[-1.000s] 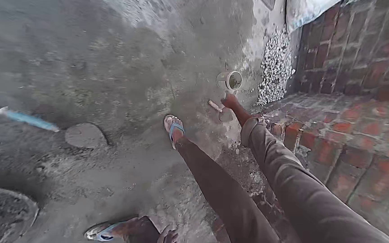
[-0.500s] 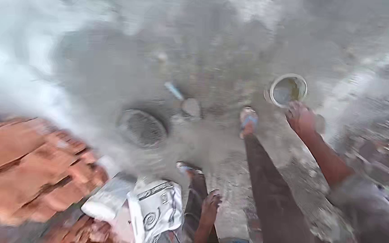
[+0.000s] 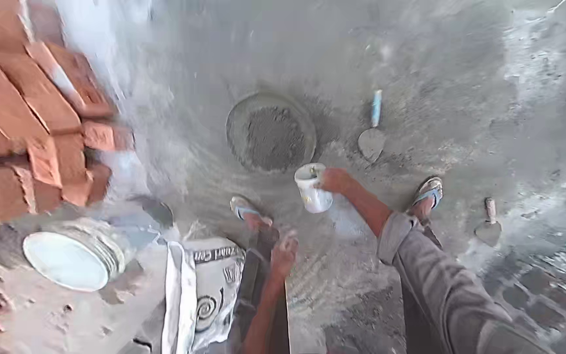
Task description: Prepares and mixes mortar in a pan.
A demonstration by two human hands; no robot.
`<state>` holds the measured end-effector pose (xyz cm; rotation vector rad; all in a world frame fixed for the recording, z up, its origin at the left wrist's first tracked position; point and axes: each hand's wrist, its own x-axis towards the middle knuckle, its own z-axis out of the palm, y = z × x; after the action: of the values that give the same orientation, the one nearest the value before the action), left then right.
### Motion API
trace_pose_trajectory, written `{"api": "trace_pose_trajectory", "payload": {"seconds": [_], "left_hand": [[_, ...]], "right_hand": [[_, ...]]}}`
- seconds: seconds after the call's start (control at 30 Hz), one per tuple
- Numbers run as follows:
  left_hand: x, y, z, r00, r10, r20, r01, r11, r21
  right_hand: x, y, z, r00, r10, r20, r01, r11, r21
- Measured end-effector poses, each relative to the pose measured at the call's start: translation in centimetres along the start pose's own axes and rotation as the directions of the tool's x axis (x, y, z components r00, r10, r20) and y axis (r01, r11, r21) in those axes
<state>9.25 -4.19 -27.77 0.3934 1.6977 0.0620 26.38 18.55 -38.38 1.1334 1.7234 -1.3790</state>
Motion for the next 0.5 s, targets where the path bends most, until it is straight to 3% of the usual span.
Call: {"api": "trace_pose_trajectory", "payload": {"seconds": [0.1, 0.2, 0.3, 0.5], "left_hand": [[2.3, -3.0, -6.9, 0.991, -0.002, -0.134, -0.028, 0.975, -0.220], [3.0, -4.5, -10.9, 0.982, -0.038, -0.184, -0.041, 0.913, -0.405], [3.3, -4.5, -12.6, 0.979, -0.059, -0.194, -0.058, 0.836, -0.546], [4.0, -4.1, -12.6, 0.984, -0.082, -0.159, -0.044, 0.750, -0.660]], "right_hand": [[7.4, -3.2, 0.3, 1.000, 0.014, 0.013, -0.012, 0.987, -0.162], [9.4, -5.7, -0.8, 0.999, 0.004, 0.041, 0.006, 0.975, -0.223], [8.8, -9.0, -3.4, 0.997, -0.038, 0.066, 0.053, 0.967, -0.248], [10.6, -11.1, -7.3, 0.973, 0.109, 0.203, -0.063, 0.973, -0.223]]}}
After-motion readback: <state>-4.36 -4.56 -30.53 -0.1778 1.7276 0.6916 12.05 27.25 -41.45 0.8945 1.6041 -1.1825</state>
